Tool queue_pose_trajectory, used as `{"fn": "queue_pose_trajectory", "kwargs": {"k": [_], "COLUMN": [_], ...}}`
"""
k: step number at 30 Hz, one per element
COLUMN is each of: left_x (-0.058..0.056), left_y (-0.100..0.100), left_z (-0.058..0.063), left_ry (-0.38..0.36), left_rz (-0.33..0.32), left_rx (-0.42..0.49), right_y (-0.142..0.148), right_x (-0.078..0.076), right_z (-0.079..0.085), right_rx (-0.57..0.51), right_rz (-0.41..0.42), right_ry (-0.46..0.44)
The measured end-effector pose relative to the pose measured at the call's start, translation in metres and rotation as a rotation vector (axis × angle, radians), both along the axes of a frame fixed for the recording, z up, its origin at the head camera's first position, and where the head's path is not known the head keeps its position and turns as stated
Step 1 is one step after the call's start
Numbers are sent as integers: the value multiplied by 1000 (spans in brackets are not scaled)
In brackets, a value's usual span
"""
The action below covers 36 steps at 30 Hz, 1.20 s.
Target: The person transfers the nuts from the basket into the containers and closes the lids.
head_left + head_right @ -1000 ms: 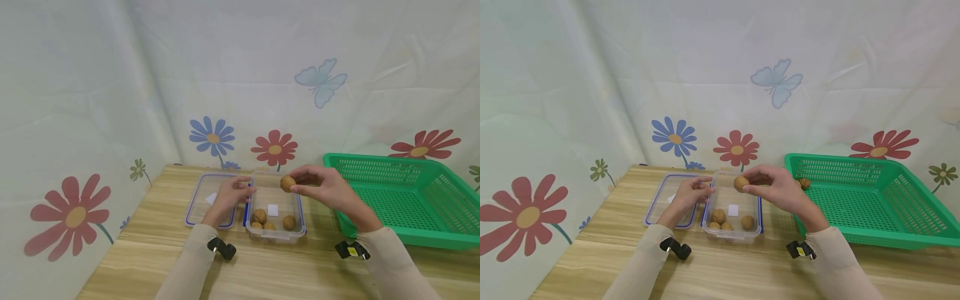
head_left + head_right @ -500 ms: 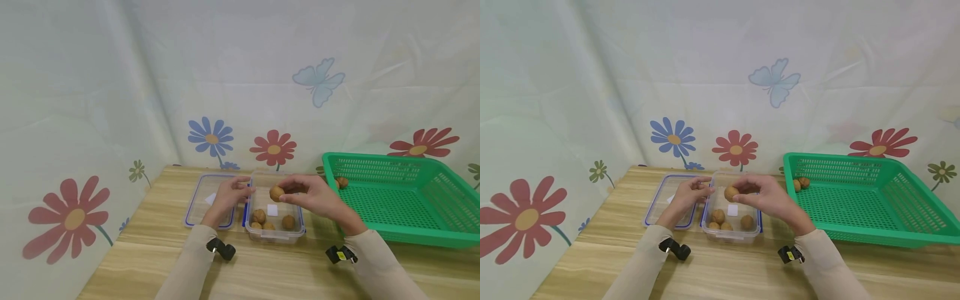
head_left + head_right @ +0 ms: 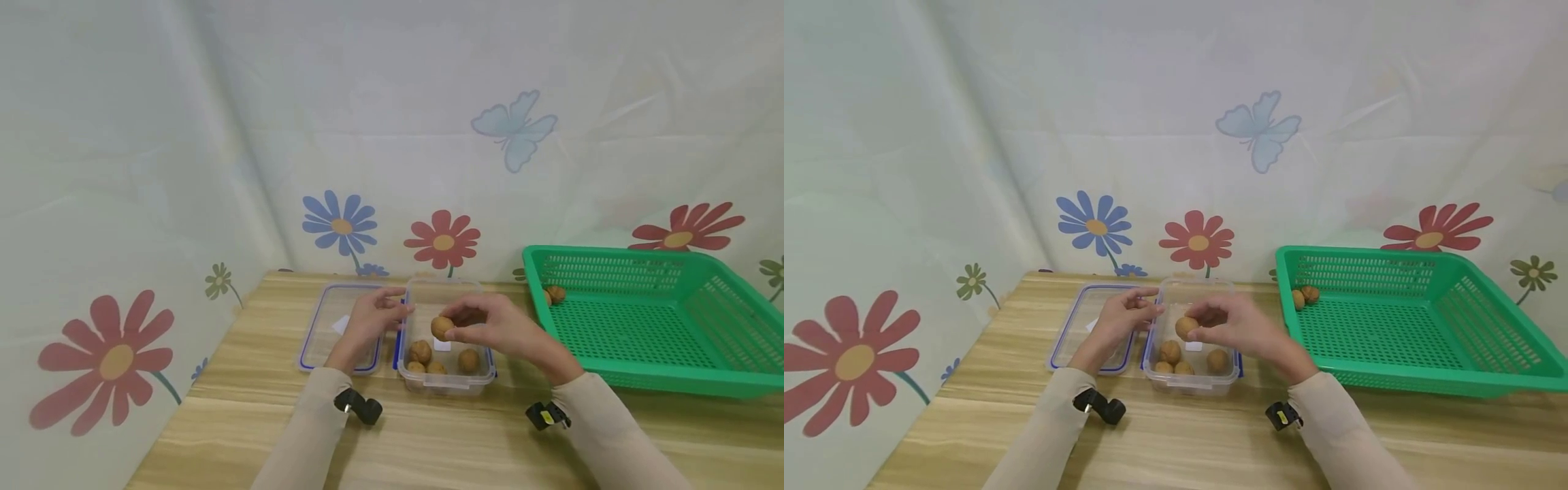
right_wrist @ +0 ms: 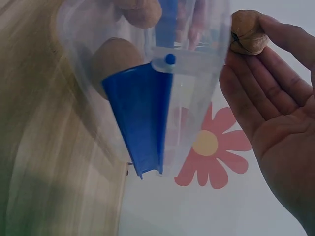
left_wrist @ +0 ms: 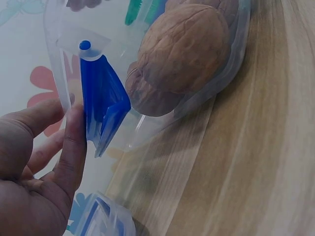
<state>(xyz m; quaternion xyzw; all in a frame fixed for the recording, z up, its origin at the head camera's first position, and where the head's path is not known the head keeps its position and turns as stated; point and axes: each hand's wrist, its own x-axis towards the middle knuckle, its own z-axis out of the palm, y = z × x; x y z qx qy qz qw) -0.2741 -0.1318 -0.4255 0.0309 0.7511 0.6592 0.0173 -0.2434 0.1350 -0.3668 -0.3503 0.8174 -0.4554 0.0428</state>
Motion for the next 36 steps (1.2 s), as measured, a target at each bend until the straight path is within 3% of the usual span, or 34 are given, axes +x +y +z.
{"fn": "queue_pose_trajectory", "kwargs": {"k": [17, 36], "left_x": [1, -1], "left_y": [-1, 0], "left_z": [0, -1], "left_ry": [0, 0], "left_rz": [5, 6], "left_rx": [-4, 15], "right_y": [-8, -15], "right_x": [-5, -3], "right_z": [-18, -22], "right_rx": [151, 261], "right_rz": [32, 8], "right_ry": [-31, -35]}}
